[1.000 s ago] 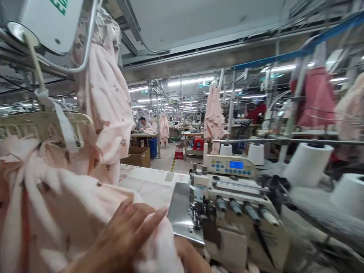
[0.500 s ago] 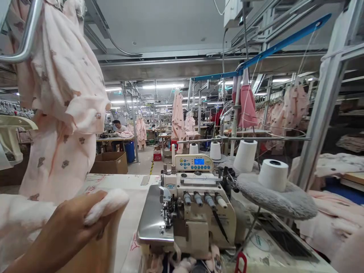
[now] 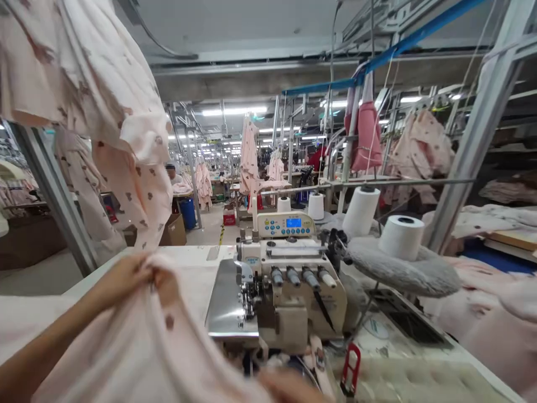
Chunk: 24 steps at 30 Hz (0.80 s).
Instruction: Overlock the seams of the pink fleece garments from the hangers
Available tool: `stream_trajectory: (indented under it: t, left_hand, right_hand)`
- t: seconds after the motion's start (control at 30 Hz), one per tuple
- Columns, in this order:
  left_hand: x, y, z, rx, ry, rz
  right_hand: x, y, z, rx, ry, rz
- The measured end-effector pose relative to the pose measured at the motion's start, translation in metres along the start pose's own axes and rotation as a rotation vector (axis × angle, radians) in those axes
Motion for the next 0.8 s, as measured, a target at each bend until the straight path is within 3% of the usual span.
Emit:
stream_trajectory:
  t: [0.07,0.1,0.17,0.2,0.27,0.33,0.43,0.53,0.67,0.8]
  left_hand:
    - [-0.015,0.011,-0.016,-0.011,0.207,0.045]
    - [-0.015,0.024,-0.016,0.009,0.302,0.051]
    - [0.005,0.062,-0.004,0.123,0.377,0.070]
    - [0.025,0.086,0.006,0.219,0.327,0.108]
    - [0.078,0.130,0.029,0.391,0.083,0.168]
    - [0.114,0.149,0.047,0.395,-0.017,0.154]
    - [0.134,0.155,0.051,0.400,-0.042,0.108]
    - [0.138,0.150,0.040,0.418,-0.122,0.156]
    - [0.143,0.139,0.025,0.295,-0.252,0.297]
    - [0.145,0.139,0.016,0.239,-0.260,0.327]
  right_hand:
    - [-0.010,-0.009,-0.011,0.011,-0.024,0.117]
    - [-0.017,-0.012,-0.016,0.035,0.029,0.213]
    - [-0.022,-0.016,-0.025,0.078,0.088,0.352]
    - [-0.022,-0.015,-0.028,0.100,0.110,0.391]
    - [-0.017,-0.011,-0.032,0.131,0.112,0.413]
    - [-0.013,-0.006,-0.031,0.144,0.098,0.393]
    - [-0.014,-0.004,-0.029,0.132,0.067,0.356]
    - [-0.019,-0.001,-0.032,0.179,0.022,0.303]
    - [-0.027,0.011,-0.040,0.357,0.021,0.284]
    - [-0.031,0.010,-0.044,0.394,0.075,0.437]
Point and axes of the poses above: each hand's wrist, its own z-axis away from the middle knuckle, its own x-axis out of the palm, y = z × x, the point moved 9 cm from there along -z, towards the middle knuckle, and after that the axes turned 7 degrees about -y, right-handed, at the moved point
